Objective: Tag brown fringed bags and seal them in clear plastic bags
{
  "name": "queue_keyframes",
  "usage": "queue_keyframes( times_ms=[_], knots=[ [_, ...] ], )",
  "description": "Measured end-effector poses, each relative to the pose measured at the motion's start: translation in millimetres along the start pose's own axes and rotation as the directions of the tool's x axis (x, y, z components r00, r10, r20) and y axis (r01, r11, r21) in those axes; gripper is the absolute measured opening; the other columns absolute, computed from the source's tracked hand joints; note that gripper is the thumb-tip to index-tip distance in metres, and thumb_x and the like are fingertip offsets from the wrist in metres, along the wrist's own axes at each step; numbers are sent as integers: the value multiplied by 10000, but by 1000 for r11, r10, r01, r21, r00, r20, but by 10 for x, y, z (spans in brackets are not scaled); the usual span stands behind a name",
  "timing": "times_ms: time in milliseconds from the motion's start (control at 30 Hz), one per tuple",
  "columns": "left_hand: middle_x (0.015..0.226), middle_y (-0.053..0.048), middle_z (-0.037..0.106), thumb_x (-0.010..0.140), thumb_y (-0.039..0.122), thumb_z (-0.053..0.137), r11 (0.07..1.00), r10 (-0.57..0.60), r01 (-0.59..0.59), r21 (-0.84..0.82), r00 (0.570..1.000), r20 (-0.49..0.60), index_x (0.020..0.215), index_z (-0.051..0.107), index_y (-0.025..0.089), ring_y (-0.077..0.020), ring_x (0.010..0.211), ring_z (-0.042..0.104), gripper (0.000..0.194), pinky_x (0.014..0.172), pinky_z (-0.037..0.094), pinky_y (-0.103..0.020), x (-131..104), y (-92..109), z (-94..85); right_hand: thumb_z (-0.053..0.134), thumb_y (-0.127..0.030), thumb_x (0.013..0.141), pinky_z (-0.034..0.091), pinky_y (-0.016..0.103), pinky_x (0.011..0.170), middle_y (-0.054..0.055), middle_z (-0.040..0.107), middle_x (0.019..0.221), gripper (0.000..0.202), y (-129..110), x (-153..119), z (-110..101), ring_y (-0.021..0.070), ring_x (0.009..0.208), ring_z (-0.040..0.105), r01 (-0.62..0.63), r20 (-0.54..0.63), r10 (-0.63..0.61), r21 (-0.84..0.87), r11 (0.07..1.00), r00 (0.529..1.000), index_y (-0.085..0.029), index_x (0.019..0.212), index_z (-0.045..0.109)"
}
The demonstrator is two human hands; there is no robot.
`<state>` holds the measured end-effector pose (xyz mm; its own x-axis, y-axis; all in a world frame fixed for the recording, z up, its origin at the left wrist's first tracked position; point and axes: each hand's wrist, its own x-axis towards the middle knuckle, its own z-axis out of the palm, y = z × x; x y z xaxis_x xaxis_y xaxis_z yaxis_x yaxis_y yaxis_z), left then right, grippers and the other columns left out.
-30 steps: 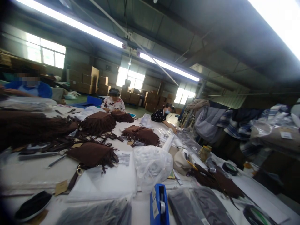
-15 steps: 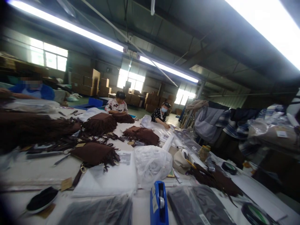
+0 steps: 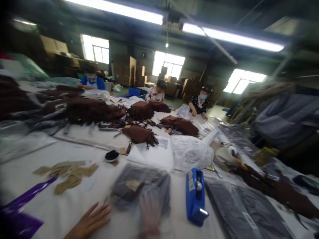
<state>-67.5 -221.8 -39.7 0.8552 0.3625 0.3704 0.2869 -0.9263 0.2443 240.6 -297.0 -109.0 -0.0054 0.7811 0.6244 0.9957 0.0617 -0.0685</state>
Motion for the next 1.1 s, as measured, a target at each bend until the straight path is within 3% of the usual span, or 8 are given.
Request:
queue_keyframes(
  times_ms=[67, 233, 500, 700, 800, 933, 1033, 1100],
  knots=[
    [1438, -9, 394, 707, 11, 378, 999, 9, -4, -48, 994, 108, 1429, 300, 295, -185, 1331, 361, 779, 1150, 201, -436, -30, 32, -12, 418, -199, 880, 492, 505, 858, 24, 598, 1255, 496, -82, 30, -15, 321, 1132, 569, -76, 181, 71, 22, 997, 981, -395, 1335, 440],
    [1519, -35, 217, 682, -30, 379, 988, -92, 128, -88, 940, 329, 1443, 264, 250, -214, 1394, 216, 819, 1154, 148, -481, 56, 54, -51, 385, -197, 890, 310, 595, 1022, 76, 429, 1419, 533, 4, 7, -142, 346, 1340, 316, -121, 285, 89, 97, 988, 954, -299, 1411, 335],
    [1529, -69, 168, 691, -58, 368, 993, -73, 106, -51, 897, 436, 1449, 248, 255, -229, 1403, 179, 829, 1140, 197, -462, 145, -87, -154, 434, -339, 912, 508, 436, 920, 86, 480, 1376, 478, -118, -1053, -1117, 289, 1231, 489, -68, 328, 15, 152, 986, 945, -243, 1380, 405],
    [1534, -86, 135, 714, -67, 361, 997, -1, 37, -62, 863, 505, 1456, 225, 249, -245, 1405, 160, 818, 1131, 227, -450, 216, -168, -160, 433, -265, 932, 526, 245, 880, 18, 687, 1094, 286, -290, -386, -1761, 146, 1021, 638, -270, 507, 29, 408, 872, 861, -269, 1153, 615],
    [1531, -102, 139, 729, -55, 375, 998, -9, 44, -53, 848, 530, 1456, 226, 242, -258, 1404, 163, 799, 1128, 217, -476, 232, -142, -281, 446, -245, 919, 414, 382, 1047, 60, 533, 1333, 418, -213, 97, -1631, 207, 1284, 434, -180, 342, 39, 392, 902, 939, -230, 1337, 458],
    [1442, -113, 379, 807, 124, 520, 990, 27, 56, -133, 835, 549, 1352, 438, 225, -290, 1338, 336, 560, 1116, 229, -511, 445, -14, -531, 471, -275, 905, 290, 530, 1100, 23, 383, 1448, 554, -42, 216, -1076, 261, 1378, 261, -5, 398, -100, 255, 967, 912, -281, 1427, 287],
    [1279, -57, 573, 904, 230, 484, 977, 41, 46, -208, 919, 392, 1218, 571, 232, -225, 1252, 464, 326, 1140, 224, -450, 761, 108, -494, 473, -269, 901, 292, 507, 1105, 19, 335, 1473, 578, 37, 76, -807, 242, 1386, 242, 17, 426, -109, 213, 977, 898, -285, 1436, 255],
    [1350, -56, 511, 934, 193, 423, 976, 47, 13, -219, 962, 267, 1297, 502, 224, -213, 1310, 391, 372, 1152, 198, -443, 941, 159, -316, 468, -252, 901, 290, 495, 1109, 39, 303, 1488, 587, 54, -4, -785, 235, 1398, 204, 14, 399, -101, 215, 976, 912, -262, 1442, 241]
  ],
)
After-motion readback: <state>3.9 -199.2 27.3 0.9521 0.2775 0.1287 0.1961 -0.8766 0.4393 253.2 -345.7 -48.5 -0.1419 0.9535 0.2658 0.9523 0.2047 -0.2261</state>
